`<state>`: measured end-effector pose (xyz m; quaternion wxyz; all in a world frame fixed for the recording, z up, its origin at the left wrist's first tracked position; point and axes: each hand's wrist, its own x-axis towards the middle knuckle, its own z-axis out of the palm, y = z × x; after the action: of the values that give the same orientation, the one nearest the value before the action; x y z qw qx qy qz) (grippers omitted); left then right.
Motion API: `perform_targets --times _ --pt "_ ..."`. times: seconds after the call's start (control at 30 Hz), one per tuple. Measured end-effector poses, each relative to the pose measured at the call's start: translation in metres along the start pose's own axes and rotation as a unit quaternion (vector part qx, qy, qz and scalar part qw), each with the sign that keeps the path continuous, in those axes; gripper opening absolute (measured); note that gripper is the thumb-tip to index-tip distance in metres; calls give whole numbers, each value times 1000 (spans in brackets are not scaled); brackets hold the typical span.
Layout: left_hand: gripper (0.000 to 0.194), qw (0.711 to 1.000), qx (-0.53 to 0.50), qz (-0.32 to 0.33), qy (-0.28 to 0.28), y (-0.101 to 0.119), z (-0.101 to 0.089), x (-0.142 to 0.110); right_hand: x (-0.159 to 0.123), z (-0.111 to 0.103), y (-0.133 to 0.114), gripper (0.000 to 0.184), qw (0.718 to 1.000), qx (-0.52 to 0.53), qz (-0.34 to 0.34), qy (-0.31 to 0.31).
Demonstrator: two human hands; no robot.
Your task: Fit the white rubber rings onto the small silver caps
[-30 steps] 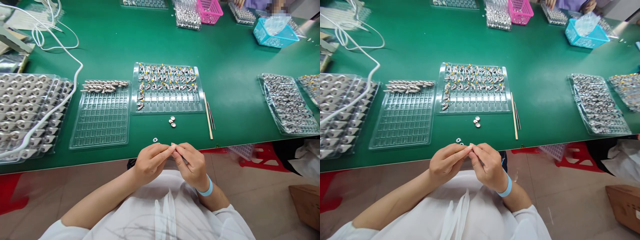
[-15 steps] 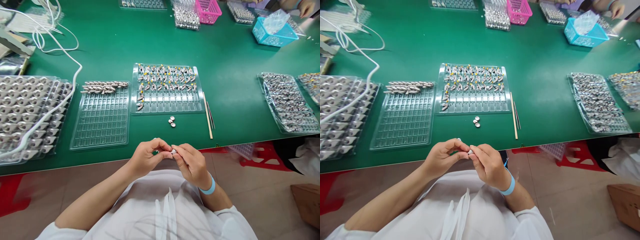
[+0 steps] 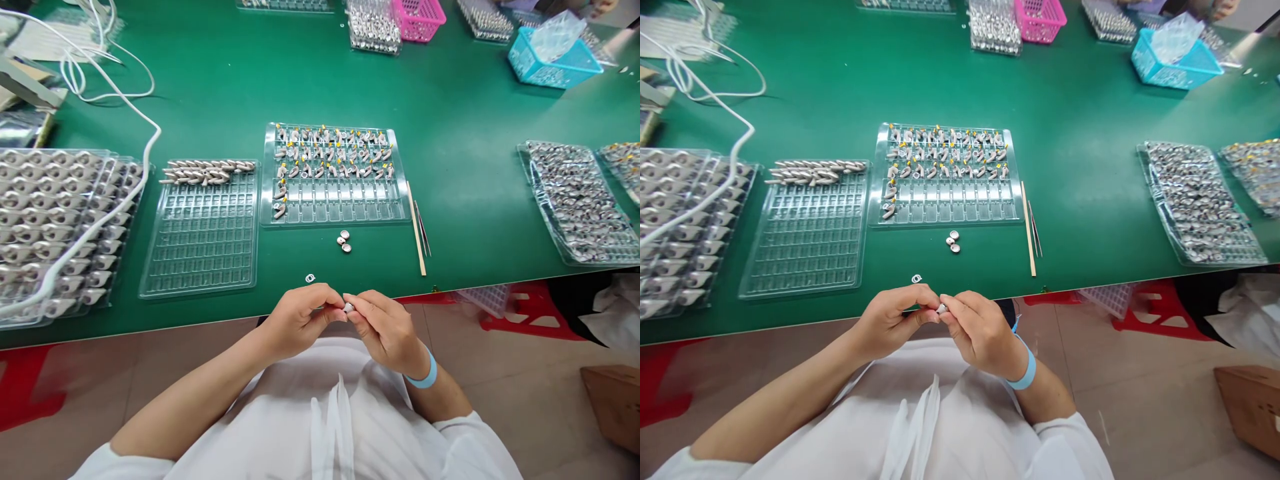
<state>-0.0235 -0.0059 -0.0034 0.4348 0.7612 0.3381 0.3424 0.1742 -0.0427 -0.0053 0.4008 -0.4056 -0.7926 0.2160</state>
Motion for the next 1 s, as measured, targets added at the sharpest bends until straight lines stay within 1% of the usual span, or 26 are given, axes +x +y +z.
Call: perform_targets --times 0.13,0.37,0.47,0.67,0.9,1.0 --pt "13 1000 -2 3 -13 0 0 0 -3 1 0 38 1000 -16 -12 12" --pt "9 1000 -2 16 6 -1 4 -3 -6 3 -4 40 997 -64 -29 42" --pt "9 1000 -5 18 7 -1 5 -4 -7 5 -6 40 996 -73 -22 42" --pt "7 999 -20 31 28 3 6 -3 -10 8 -7 34 996 -78 -9 38" --pt "12 999 -36 12 32 4 5 -2 -12 16 -7 32 995 -85 1 51" --pt "13 999 -39 -9 29 2 5 -2 -12 20 -6 33 995 -86 -3 55"
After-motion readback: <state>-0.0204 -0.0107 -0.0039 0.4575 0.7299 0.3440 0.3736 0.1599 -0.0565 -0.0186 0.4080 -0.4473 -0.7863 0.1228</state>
